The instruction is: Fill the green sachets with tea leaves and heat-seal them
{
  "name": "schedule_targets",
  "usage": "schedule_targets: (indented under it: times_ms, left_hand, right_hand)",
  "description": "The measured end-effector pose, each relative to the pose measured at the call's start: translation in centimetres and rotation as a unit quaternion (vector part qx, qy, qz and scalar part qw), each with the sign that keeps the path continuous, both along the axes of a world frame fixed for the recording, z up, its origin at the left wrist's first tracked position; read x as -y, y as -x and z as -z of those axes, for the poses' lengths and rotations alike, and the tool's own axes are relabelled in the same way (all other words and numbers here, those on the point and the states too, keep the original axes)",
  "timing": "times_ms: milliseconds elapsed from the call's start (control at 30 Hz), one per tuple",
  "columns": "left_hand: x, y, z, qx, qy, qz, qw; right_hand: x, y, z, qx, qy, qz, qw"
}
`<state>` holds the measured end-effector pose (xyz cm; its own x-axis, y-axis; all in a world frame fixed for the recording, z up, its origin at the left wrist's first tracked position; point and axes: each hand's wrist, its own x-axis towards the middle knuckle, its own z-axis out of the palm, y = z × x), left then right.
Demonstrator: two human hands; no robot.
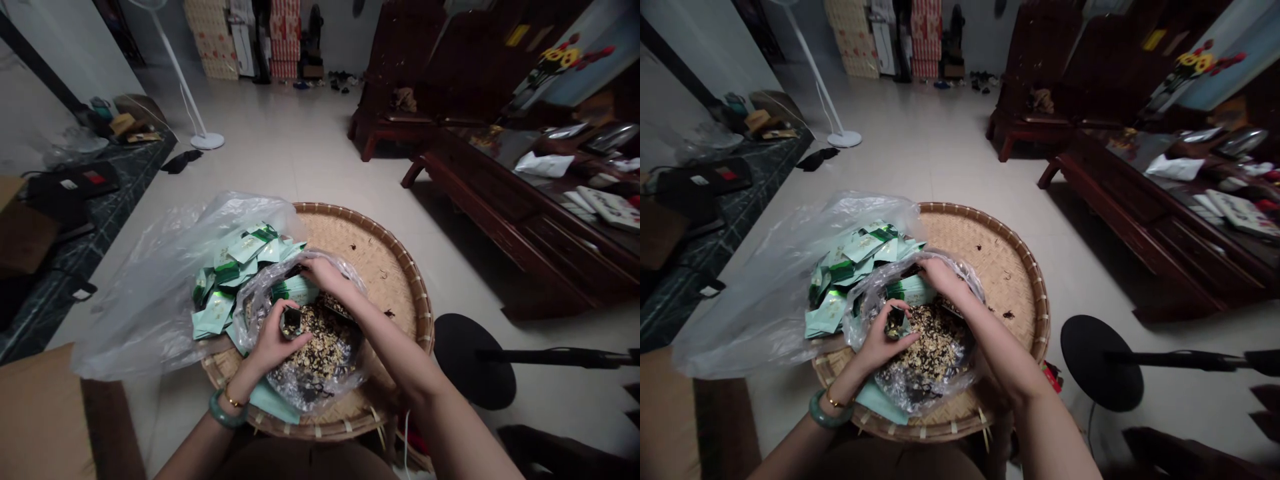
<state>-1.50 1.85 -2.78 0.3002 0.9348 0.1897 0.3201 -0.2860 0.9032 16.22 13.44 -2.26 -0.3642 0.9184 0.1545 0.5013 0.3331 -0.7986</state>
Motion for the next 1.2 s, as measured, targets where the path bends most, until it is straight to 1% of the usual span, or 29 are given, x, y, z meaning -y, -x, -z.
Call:
schedule_targets:
  times_ms: [67,167,267,367,467,567,633,733,800,867,933,1000,1033,1100,1133,1200]
  left_hand:
    - [-0.1,0.1,0.0,0.008,0.011,0.003,1.0]
    - [-0.2,0.2,0.1,0.016,0.036,-0.007,0.999]
    - [-0.3,0.2,0.2,0.028,0.043,-0.011,0.999]
    - [-0.3,0.3,-0.1,0.028,0.034,-0.007,0.999]
    - [-0.4,0.5,-0.8,0.004,0.032,-0.001,0.999]
    - [-0.4,0.9,-1.5,-0.038,0.048,0.001,0.998]
    - [-0.4,1.2,-1.6,-0.057,0.062,-0.01,0.996]
    - [-0.4,1.4,-1.4,-0.06,0.076,-0.037,0.995]
    - [-0.5,1.3,-1.2,-0.049,0.085,-0.044,0.994]
    - [-0.5,1.0,-0.9,-0.036,0.089,-0.046,0.994]
    - [-0.5,0.6,-0.8,-0.026,0.08,-0.045,0.995]
    - [-0.5,0.3,-0.8,-0.02,0.065,-0.044,0.997]
    - [-0.4,0.1,-0.8,-0.017,0.059,-0.042,0.997]
    - [-0.4,-0.1,-0.8,-0.012,0.055,-0.04,0.998]
    - [-0.3,-0.1,-0.7,-0.011,0.053,-0.04,0.998]
    - [-0.3,-0.1,-0.4,-0.009,0.052,-0.04,0.998]
  right_hand:
    - [-0.8,1.0,0.3,0.004,0.006,-0.021,1.0]
    - [-0.5,1.6,0.8,0.009,0.012,-0.036,0.999]
    - [0.2,1.2,1.2,0.02,0.025,-0.023,0.999]
    - [0.6,0.6,1.6,0.023,0.047,-0.008,0.999]
    - [0.4,0.6,1.7,0.014,0.061,0.014,0.998]
    - [0.2,1.1,1.6,0.006,0.072,0.041,0.997]
    - [0.2,1.1,1.2,-0.004,0.077,0.059,0.995]
    - [0.8,0.1,0.3,-0.032,0.077,0.089,0.993]
    - [1.8,-0.8,-0.3,-0.047,0.08,0.105,0.99]
    - [3.1,-1.7,-0.9,-0.078,0.104,0.114,0.985]
    - [4.6,-2.3,-1.5,-0.148,0.155,0.117,0.97]
    - [6.2,-2.6,-2.2,-0.233,0.203,0.125,0.943]
    - [6.9,-2.6,-2.6,-0.266,0.212,0.131,0.931]
    - [8.3,-2.4,-3.6,-0.3,0.195,0.141,0.923]
    - [9.0,-2.1,-4.1,-0.305,0.176,0.144,0.925]
    - [10.1,-1.4,-5.2,-0.291,0.124,0.144,0.938]
